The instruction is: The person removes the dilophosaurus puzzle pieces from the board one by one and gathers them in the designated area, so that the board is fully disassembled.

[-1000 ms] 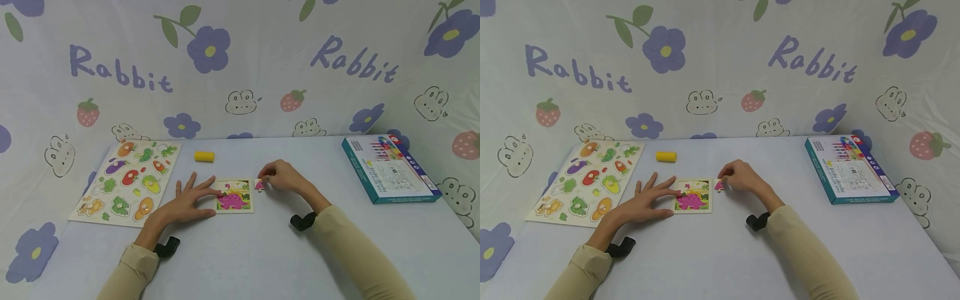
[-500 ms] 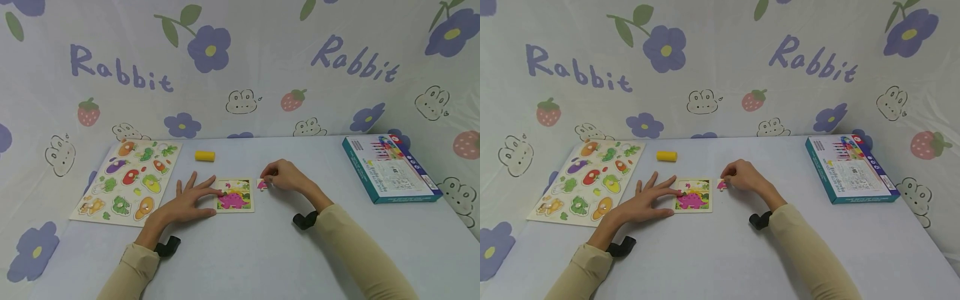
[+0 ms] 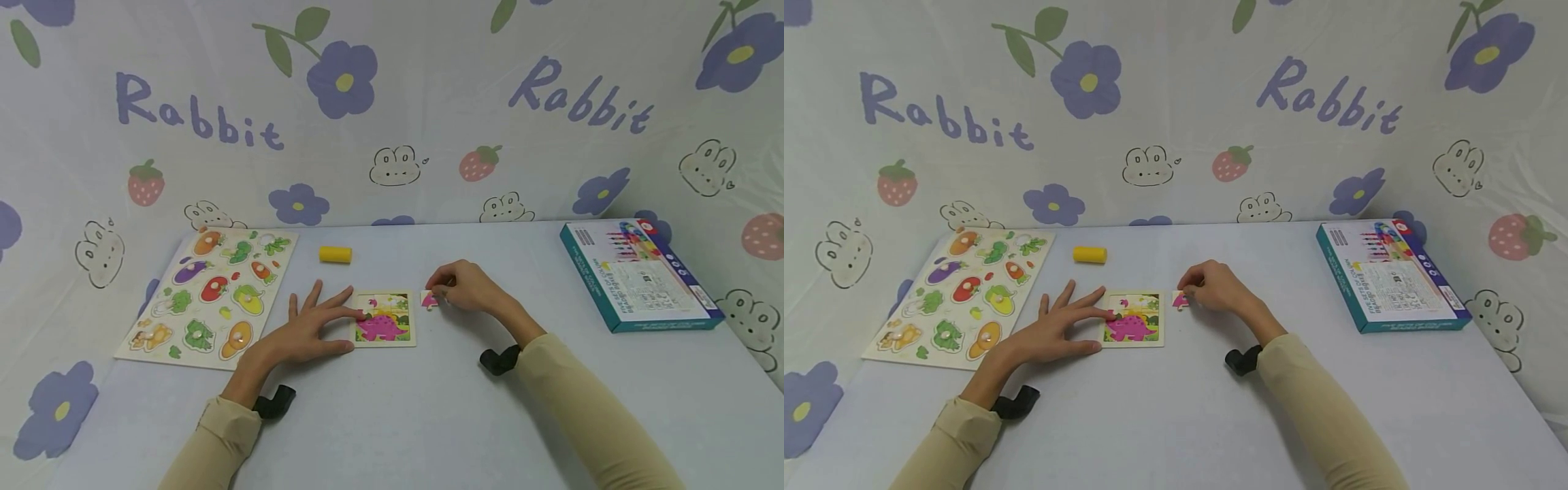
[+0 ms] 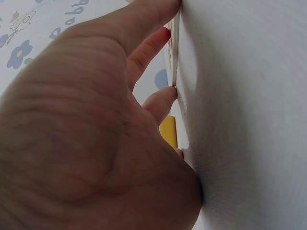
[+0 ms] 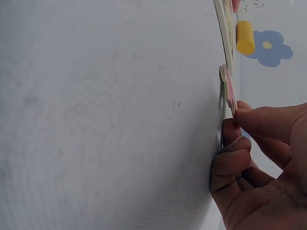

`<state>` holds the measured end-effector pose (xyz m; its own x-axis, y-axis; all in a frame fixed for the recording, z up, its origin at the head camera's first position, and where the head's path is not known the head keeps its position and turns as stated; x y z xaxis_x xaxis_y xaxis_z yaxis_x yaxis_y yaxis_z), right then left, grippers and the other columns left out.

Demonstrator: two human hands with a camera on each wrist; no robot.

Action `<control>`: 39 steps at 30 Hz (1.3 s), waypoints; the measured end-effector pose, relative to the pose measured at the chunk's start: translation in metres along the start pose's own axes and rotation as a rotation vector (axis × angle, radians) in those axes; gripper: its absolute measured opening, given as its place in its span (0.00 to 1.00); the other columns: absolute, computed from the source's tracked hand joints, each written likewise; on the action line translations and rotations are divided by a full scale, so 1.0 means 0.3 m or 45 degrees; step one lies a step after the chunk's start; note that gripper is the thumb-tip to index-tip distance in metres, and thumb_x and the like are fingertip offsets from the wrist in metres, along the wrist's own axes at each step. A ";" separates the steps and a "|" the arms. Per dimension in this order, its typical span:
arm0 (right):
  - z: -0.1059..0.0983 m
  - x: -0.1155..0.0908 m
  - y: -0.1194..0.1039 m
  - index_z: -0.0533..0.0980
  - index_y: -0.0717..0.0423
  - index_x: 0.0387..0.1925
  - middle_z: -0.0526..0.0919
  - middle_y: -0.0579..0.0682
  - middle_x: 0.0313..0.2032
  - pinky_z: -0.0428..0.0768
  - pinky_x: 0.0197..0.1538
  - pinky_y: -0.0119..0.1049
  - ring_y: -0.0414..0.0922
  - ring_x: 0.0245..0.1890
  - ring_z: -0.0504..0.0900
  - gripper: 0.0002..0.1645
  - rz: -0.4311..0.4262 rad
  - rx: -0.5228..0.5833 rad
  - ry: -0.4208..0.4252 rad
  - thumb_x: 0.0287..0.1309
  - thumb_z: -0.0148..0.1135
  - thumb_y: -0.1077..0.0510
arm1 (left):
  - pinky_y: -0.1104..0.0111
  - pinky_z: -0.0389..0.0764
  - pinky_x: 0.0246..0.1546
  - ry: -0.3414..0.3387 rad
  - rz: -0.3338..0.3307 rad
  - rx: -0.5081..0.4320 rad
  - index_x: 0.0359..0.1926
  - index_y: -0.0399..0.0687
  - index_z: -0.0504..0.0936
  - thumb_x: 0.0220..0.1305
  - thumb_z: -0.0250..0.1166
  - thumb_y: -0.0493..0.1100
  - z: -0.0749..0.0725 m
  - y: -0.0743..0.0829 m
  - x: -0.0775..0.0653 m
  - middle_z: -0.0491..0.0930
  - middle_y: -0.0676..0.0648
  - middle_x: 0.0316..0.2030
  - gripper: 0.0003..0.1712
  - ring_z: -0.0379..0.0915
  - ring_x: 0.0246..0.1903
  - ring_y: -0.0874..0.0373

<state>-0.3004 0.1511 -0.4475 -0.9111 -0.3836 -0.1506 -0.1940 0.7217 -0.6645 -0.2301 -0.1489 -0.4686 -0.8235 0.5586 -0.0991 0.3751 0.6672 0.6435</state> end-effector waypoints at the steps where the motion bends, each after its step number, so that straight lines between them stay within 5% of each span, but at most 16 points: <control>1: 0.000 0.000 0.000 0.87 0.57 0.49 0.89 0.54 0.45 0.77 0.40 0.33 0.46 0.40 0.78 0.11 0.000 -0.001 0.002 0.72 0.61 0.63 | 0.26 0.13 0.72 -0.001 -0.001 -0.001 0.71 0.67 0.79 0.68 0.71 0.55 0.000 -0.001 0.000 0.49 0.49 0.86 0.31 0.16 0.85 0.33; 26: -0.002 0.001 0.001 0.86 0.56 0.51 0.88 0.54 0.47 0.78 0.44 0.34 0.47 0.42 0.78 0.12 -0.028 0.026 0.017 0.72 0.62 0.62 | 0.25 0.13 0.71 0.003 0.010 0.000 0.70 0.66 0.79 0.68 0.71 0.55 0.000 -0.007 0.002 0.49 0.48 0.86 0.30 0.16 0.84 0.31; 33: 0.015 0.005 -0.055 0.86 0.55 0.52 0.87 0.54 0.45 0.77 0.39 0.34 0.46 0.37 0.77 0.12 -0.068 0.081 -0.007 0.73 0.63 0.60 | 0.24 0.14 0.71 0.007 0.007 -0.005 0.70 0.66 0.80 0.68 0.72 0.55 -0.003 -0.006 0.003 0.49 0.47 0.86 0.30 0.16 0.84 0.30; 39: 0.064 0.027 -0.123 0.85 0.57 0.52 0.86 0.53 0.40 0.75 0.36 0.32 0.42 0.32 0.77 0.12 -0.207 0.039 -0.095 0.71 0.64 0.60 | 0.24 0.14 0.72 0.001 -0.008 0.006 0.70 0.67 0.79 0.68 0.71 0.56 -0.004 -0.003 0.002 0.49 0.48 0.86 0.30 0.16 0.84 0.30</control>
<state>-0.2935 0.1104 -0.4384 -0.8391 -0.5361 -0.0925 -0.3241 0.6292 -0.7065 -0.2313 -0.1498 -0.4683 -0.8261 0.5541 -0.1029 0.3719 0.6732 0.6392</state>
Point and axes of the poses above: each hand's wrist, its own x-axis towards the middle knuckle, its own z-axis out of the palm, y = z × x, the point moved 5 cm from there along x, towards the middle knuckle
